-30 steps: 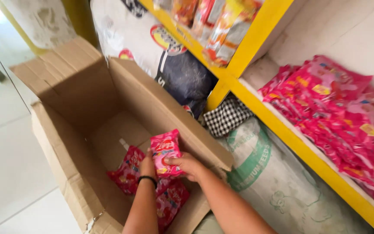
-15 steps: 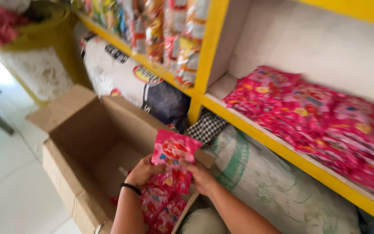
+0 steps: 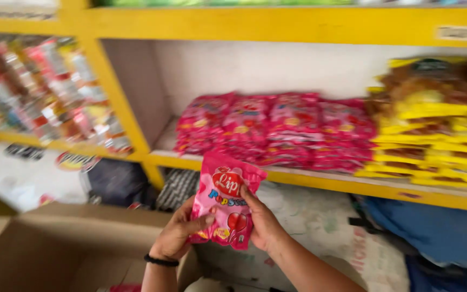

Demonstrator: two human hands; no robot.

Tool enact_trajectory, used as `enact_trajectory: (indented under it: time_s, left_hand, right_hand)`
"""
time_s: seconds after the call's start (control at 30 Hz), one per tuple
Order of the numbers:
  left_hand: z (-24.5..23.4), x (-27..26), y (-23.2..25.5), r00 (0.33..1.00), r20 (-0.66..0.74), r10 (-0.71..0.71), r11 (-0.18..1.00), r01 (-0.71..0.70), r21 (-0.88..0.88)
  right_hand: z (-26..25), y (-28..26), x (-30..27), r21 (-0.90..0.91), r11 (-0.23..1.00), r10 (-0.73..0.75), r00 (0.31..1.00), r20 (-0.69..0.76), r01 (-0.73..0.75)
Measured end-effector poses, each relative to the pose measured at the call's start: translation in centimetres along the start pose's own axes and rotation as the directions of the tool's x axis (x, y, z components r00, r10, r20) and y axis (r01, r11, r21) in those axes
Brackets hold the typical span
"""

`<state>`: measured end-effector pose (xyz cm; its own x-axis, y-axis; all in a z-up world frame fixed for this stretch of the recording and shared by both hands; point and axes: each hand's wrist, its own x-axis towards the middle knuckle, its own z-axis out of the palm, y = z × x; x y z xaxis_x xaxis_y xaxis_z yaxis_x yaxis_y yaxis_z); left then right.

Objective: The person picks up snack packets and places them into a cardboard box, and also moves some packets from the box back onto the shelf while rearranging the items on the shelf by hand.

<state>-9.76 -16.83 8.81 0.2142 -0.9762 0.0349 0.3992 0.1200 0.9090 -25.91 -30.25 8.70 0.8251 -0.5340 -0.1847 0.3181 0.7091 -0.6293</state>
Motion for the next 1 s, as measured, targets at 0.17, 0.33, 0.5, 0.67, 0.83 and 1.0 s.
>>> enact_trajectory:
  time_s: [0.17,0.33,0.5,0.67,0.83,1.0]
  left_hand:
    - [5.5,5.4,-0.9,0.998,0.006,0.059,0.995,-0.059,-0.087]
    - [10.9,10.4,-1.0,0.995,0.059,0.083,0.995,-0.08,-0.054]
    - [17.4,13.4,0.3,0.998,-0.019,0.054,0.981,-0.049,0.19]
    - [18.1,18.6,-1.9,0.965,0.147,0.219,0.876,-0.261,0.405]
    - [19.7,23.7,-1.5,0.98,0.14,0.138,0.785,-0.194,0.588]
    - [20.0,29.9,-1.0,0.93,0.172,0.324,0.657,-0.352,0.667]
  right_hand:
    - [-4.1,-5.2,-4.2,-0.08,0.978,-0.191,0.981,0.031,0.193]
    - [-6.1,-8.7,-8.9,-0.324,0.853,-0.409,0.91,0.072,0.409]
    - [-10.7,-11.4,-9.2,-0.375,0.782,-0.545,0.838,-0.023,0.498]
    - [-13.8,-14.1,-8.7,-0.305,0.691,-0.713,0.688,-0.135,0.656]
    - [-16.6,-16.4,-5.5,-0.306,0.544,-0.837,0.529,-0.138,0.781]
    - [-15.0,-21.1,-3.3,-0.638,0.26,-0.943,0.334,-0.004,0.725]
